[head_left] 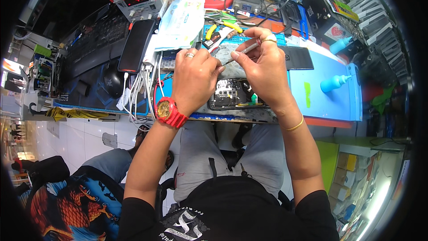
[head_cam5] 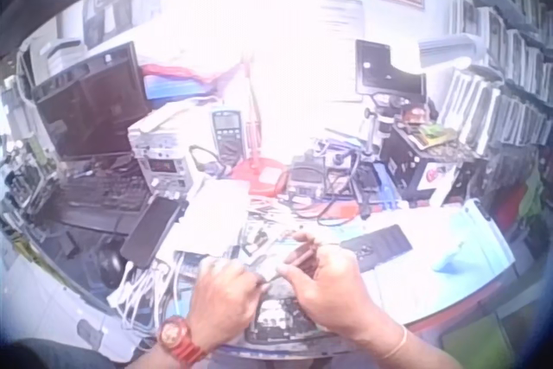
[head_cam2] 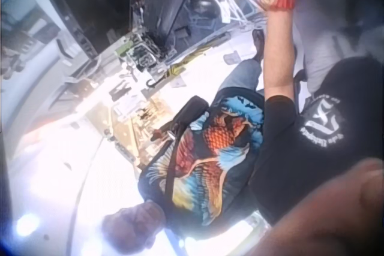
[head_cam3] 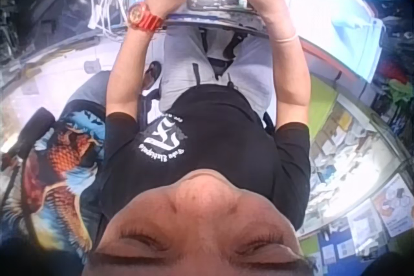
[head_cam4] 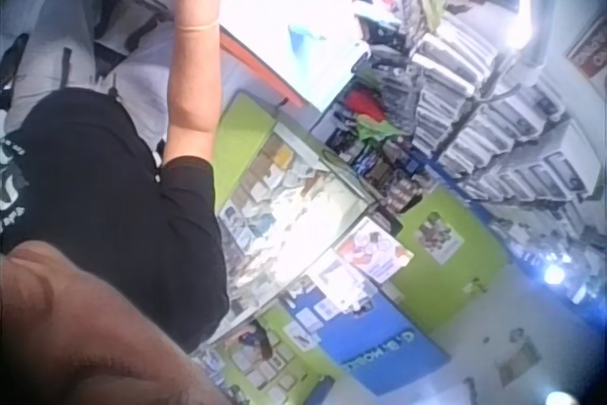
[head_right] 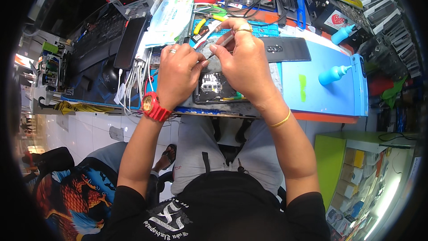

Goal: The person uses a screwdriver to remove screws from the interior of a mobile phone, then uses their hands to lift out internal components and disconnect ribbon cables.

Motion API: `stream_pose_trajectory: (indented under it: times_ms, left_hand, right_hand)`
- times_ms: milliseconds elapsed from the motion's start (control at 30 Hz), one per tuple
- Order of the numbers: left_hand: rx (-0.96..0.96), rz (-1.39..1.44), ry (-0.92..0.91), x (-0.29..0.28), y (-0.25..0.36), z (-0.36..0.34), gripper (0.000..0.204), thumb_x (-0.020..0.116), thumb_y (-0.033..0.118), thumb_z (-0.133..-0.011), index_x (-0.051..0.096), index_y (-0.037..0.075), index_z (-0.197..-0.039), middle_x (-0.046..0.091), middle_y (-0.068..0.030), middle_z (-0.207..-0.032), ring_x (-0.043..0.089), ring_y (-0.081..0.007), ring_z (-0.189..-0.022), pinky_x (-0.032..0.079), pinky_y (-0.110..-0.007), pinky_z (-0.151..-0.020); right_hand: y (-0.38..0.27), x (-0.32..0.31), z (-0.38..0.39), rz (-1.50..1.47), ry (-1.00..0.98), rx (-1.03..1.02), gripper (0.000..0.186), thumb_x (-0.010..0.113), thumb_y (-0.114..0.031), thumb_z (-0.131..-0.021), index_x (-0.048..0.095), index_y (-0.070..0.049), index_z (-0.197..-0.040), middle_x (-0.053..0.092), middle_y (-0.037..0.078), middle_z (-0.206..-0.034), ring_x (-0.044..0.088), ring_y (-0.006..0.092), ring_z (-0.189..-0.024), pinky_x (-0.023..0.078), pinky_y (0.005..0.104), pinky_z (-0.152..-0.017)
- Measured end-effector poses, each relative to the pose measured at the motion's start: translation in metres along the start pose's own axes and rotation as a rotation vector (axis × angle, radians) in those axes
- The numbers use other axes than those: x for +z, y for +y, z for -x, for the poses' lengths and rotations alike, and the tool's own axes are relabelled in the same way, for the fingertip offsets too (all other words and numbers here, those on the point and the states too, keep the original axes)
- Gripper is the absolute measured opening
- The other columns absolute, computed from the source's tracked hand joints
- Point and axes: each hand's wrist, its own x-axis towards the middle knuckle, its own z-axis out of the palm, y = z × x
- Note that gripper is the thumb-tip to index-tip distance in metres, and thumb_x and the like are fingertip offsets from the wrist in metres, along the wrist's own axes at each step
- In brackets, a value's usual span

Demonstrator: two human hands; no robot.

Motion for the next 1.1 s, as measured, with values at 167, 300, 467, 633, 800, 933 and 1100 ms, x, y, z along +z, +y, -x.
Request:
stream_pose_trajectory:
  times_ms: [167, 300, 467, 633, 800, 933, 1100]
  left_hand:
    - [0.073, -0.060, -0.101, 0.003, -0.002, -0.007, 0.007, 0.079, 0.015, -0.093, 0.077, 0.009, -0.097, 0.065, -0.0079, -0.095, 0.065, -0.0310, -0.096, 0.047, -0.046, -0.089]
    - [0.035, -0.060, -0.166, 0.000, -0.003, -0.006, 0.007, 0.077, 0.014, -0.095, 0.078, 0.008, -0.099, 0.065, -0.0086, -0.095, 0.066, -0.0311, -0.096, 0.048, -0.046, -0.084]
    - [-0.163, 0.129, -0.098, -0.009, -0.001, 0.009, 0.029, 0.080, 0.022, -0.095, 0.077, 0.007, -0.120, 0.070, -0.0115, -0.104, 0.067, -0.0303, -0.098, 0.050, -0.045, -0.089]
    - [-0.196, 0.328, -0.088, -0.024, 0.011, 0.048, 0.095, 0.092, 0.051, -0.082, 0.054, -0.001, -0.152, 0.071, -0.0154, -0.127, 0.068, -0.0381, -0.112, 0.051, -0.049, -0.099]
    - [-0.117, 0.219, -0.193, -0.024, 0.010, 0.056, 0.128, 0.100, 0.052, -0.069, 0.037, -0.004, -0.165, 0.069, -0.0139, -0.138, 0.064, -0.0345, -0.115, 0.045, -0.051, -0.108]
    - [-0.133, 0.227, -0.176, -0.023, 0.010, 0.058, 0.128, 0.100, 0.050, -0.069, 0.036, -0.004, -0.166, 0.070, -0.0128, -0.138, 0.064, -0.0359, -0.122, 0.043, -0.052, -0.110]
    - [-0.156, 0.244, -0.161, -0.023, 0.011, 0.057, 0.127, 0.101, 0.047, -0.069, 0.036, -0.001, -0.167, 0.070, -0.0111, -0.137, 0.063, -0.0361, -0.124, 0.043, -0.052, -0.110]
  right_hand:
    - [0.000, -0.011, 0.001, 0.032, -0.014, 0.080, 0.044, 0.084, 0.002, -0.094, 0.060, 0.002, -0.131, 0.077, 0.011, -0.101, 0.075, 0.0140, -0.089, 0.062, 0.0292, -0.078]
    - [0.003, -0.018, 0.005, 0.021, 0.035, 0.044, 0.042, 0.082, 0.002, -0.094, 0.060, 0.004, -0.130, 0.076, 0.014, -0.099, 0.078, 0.0192, -0.085, 0.063, 0.0320, -0.076]
    - [-0.001, -0.019, 0.020, -0.057, 0.036, 0.021, 0.038, 0.081, 0.002, -0.095, 0.061, 0.005, -0.128, 0.076, 0.015, -0.098, 0.078, 0.0212, -0.084, 0.064, 0.0332, -0.075]
    - [-0.010, -0.004, 0.032, -0.030, -0.079, -0.004, 0.038, 0.079, 0.003, -0.096, 0.061, 0.003, -0.130, 0.076, 0.015, -0.099, 0.079, 0.0236, -0.089, 0.064, 0.0358, -0.077]
    - [-0.008, 0.009, 0.029, 0.054, -0.124, -0.079, 0.038, 0.078, 0.003, -0.095, 0.061, 0.001, -0.129, 0.075, 0.016, -0.097, 0.078, 0.0303, -0.088, 0.062, 0.0405, -0.077]
    - [-0.009, 0.014, 0.026, 0.054, -0.131, -0.084, 0.038, 0.077, 0.003, -0.093, 0.061, 0.000, -0.128, 0.074, 0.018, -0.095, 0.077, 0.0364, -0.087, 0.060, 0.0455, -0.076]
    - [-0.014, 0.015, 0.022, 0.131, -0.146, -0.107, 0.034, 0.077, 0.001, -0.094, 0.063, 0.000, -0.124, 0.074, 0.018, -0.095, 0.077, 0.0363, -0.084, 0.060, 0.0464, -0.074]
